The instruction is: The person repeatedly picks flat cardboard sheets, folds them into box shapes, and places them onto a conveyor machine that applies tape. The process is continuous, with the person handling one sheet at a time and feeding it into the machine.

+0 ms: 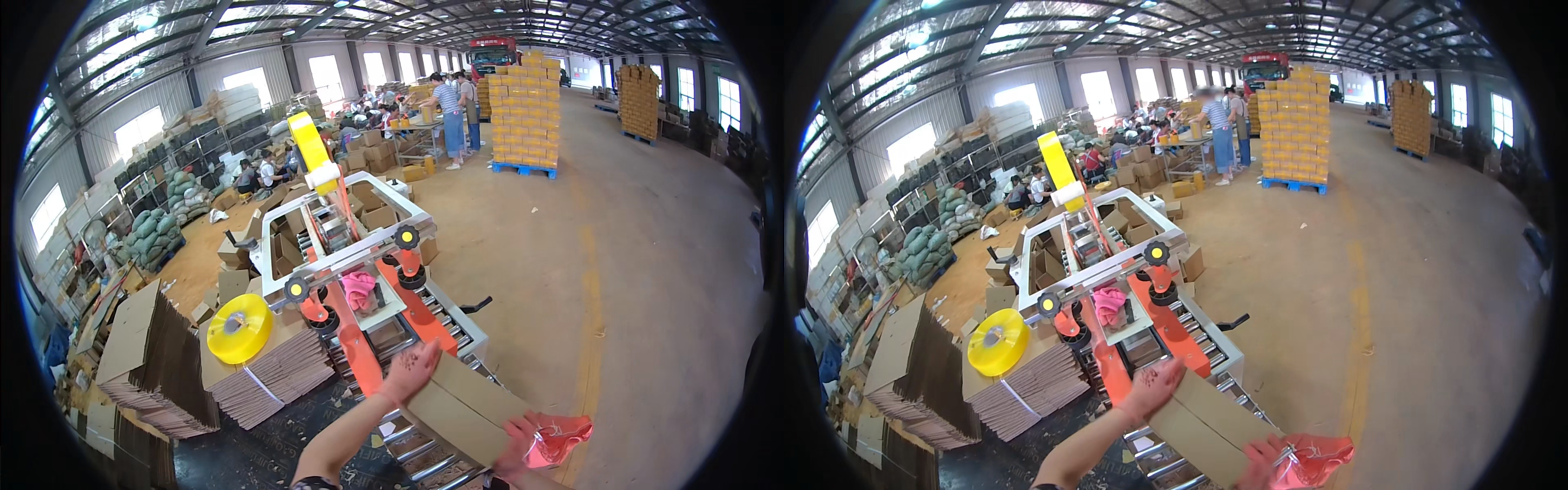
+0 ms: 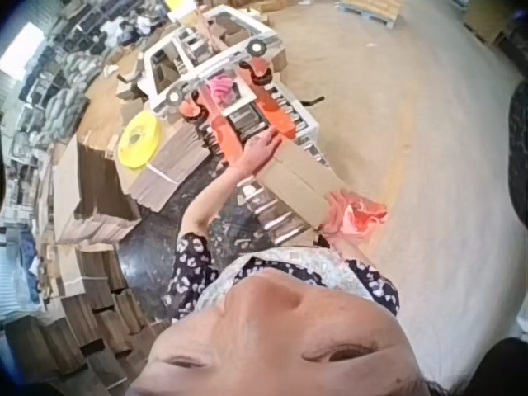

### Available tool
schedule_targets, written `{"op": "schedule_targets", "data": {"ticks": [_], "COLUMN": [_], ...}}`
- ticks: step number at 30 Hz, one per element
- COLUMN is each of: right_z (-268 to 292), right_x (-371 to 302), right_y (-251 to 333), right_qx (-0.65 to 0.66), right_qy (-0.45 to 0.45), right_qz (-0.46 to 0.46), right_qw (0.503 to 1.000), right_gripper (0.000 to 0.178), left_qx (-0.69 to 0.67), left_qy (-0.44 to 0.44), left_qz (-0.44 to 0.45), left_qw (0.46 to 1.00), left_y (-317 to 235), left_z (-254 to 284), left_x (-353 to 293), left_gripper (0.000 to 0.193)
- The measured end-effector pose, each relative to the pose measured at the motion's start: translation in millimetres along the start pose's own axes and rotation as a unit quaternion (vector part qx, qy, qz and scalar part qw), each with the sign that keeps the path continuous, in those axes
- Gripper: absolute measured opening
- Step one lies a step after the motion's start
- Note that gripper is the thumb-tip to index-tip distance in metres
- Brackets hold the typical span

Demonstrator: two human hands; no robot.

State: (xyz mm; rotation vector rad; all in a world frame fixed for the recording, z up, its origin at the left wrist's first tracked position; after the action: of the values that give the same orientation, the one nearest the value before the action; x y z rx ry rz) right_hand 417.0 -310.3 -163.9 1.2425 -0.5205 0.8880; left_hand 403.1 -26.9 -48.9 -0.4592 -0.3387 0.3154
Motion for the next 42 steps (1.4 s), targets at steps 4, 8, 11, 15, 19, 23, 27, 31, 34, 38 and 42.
{"op": "schedule_targets", "data": {"ticks": [4, 8, 11, 15, 19, 23, 27, 31, 34, 38, 42], "right_z": [-150, -185, -195, -226, -241, -273, -333, -394, -417, -461, -510], "right_x": [64, 100, 93, -1, -69, -95, -147, -167, -153, -130, -107], "right_y": [-22, -15, 7, 88, 134, 216, 292, 319, 356, 381, 416], "right_qx": [0.027, 0.043, 0.139, 0.390, 0.513, 0.476, 0.482, 0.529, 0.520, 0.515, 0.511], "right_qy": [-0.034, 0.013, 0.079, 0.318, 0.548, 0.670, 0.666, 0.535, 0.516, 0.495, 0.469], "right_qz": [0.037, 0.050, 0.018, -0.020, -0.143, -0.172, -0.197, -0.163, -0.319, -0.401, -0.443], "right_qw": [0.998, 0.998, 0.987, 0.864, 0.645, 0.543, 0.534, 0.638, 0.601, 0.573, 0.568], "right_gripper": [0.032, 0.044, 0.049, 0.056, 0.062, 0.051, 0.045, 0.034, 0.024, 0.029, 0.039], "left_qx": [0.140, 0.121, 0.057, -0.053, 0.092, -0.032, 0.041, 0.078, -0.011, -0.170, -0.272], "left_qy": [-0.181, -0.205, -0.174, -0.149, -0.173, -0.236, -0.269, -0.289, -0.399, -0.556, -0.635], "left_qz": [-0.137, -0.041, 0.161, 0.509, 0.560, 0.619, 0.592, 0.542, 0.526, 0.415, 0.366], "left_qw": [0.964, 0.970, 0.970, 0.846, 0.805, 0.749, 0.758, 0.785, 0.751, 0.700, 0.623], "left_y": [0, 7, 56, 152, 121, 101, 193, 287, 355, 448, 517], "left_z": [-12, 18, 15, -50, -10, 98, 146, 206, 250, 304, 384], "left_x": [32, -42, -161, -437, -512, -528, -622, -644, -672, -671, -646], "left_gripper": [0.031, 0.039, 0.041, 0.050, 0.050, 0.047, 0.048, 0.043, 0.045, 0.051, 0.064]}}
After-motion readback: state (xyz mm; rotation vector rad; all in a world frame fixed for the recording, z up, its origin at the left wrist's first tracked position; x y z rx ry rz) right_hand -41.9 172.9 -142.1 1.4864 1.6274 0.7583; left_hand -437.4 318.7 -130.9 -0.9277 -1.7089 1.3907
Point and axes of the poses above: each hand's wrist, its own x-axis towards the middle knuckle, its own z-axis out of the back of the hand, y = z × x, the point moved 1 cm from there along x, towards the middle knuckle, and after that the axes turned 8 degrees about x, right-handed, at the moved point
